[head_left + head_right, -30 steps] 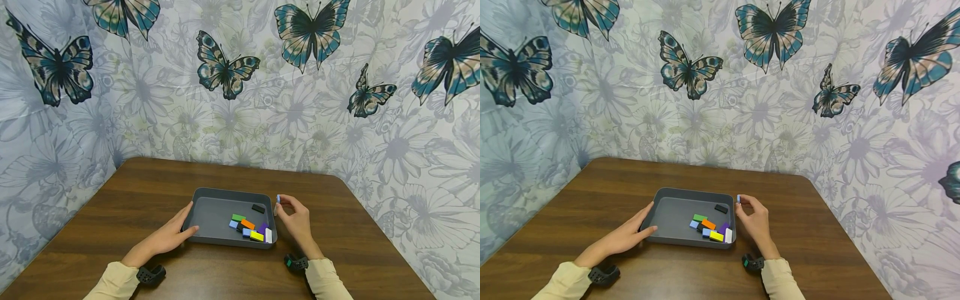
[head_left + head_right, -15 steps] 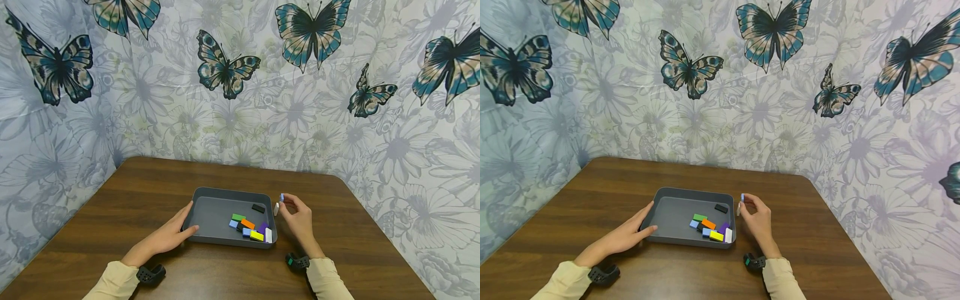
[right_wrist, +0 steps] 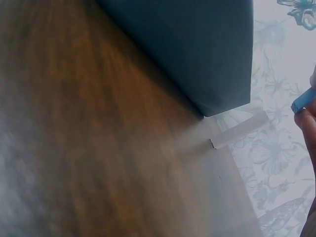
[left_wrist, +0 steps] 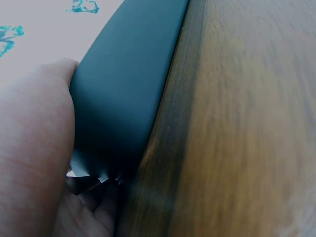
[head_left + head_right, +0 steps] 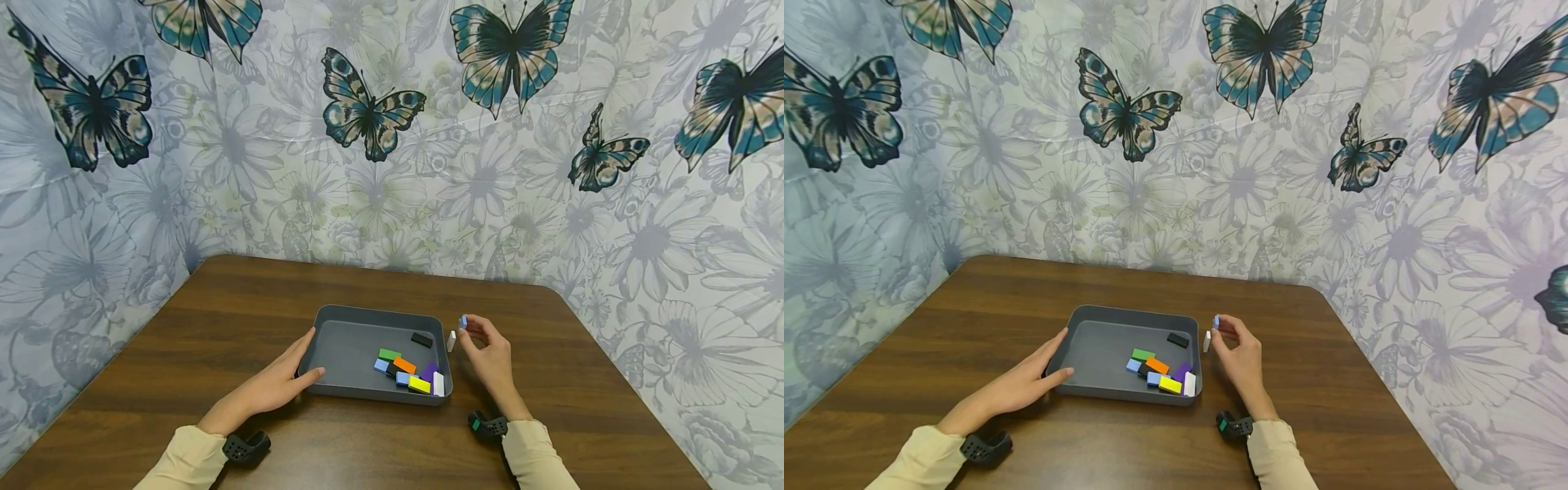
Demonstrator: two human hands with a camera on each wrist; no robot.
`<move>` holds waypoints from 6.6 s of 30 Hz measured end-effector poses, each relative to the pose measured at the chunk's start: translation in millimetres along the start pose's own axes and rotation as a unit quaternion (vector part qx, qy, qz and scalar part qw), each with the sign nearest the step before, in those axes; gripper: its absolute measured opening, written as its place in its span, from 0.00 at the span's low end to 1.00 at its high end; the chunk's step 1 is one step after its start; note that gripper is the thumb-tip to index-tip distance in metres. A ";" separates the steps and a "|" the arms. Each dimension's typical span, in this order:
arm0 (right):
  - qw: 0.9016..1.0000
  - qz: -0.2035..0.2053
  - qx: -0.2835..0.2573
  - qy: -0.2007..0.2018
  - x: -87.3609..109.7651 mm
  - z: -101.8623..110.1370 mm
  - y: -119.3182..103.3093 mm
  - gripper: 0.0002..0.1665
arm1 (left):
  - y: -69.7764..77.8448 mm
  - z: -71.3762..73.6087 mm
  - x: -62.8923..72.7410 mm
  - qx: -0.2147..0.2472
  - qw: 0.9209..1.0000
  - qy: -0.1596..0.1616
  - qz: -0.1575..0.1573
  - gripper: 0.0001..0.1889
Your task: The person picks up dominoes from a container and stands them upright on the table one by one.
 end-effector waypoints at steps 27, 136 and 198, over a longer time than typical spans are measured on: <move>0.998 -0.048 0.032 -0.031 5.2 -6.8 57.7 0.18 | 1.3 0.3 0.0 0.005 1.000 -0.003 0.001 0.48; 0.983 -0.052 0.077 -0.159 12.0 -20.7 71.0 0.28 | -2.1 -2.0 -0.3 0.009 1.000 -0.005 0.008 0.47; 0.960 0.042 0.005 -0.277 27.5 -52.5 -3.8 0.21 | 1.3 0.2 -0.1 0.009 1.000 -0.005 0.009 0.48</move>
Point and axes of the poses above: each hand's wrist, its own x-axis away from the middle knuckle, its own z-axis out of the back of the hand, y = z × x, the point moved 10 cm from there along -x, towards the middle knuckle, and after that the axes turned 7 degrees about y, right-handed, at the moved point
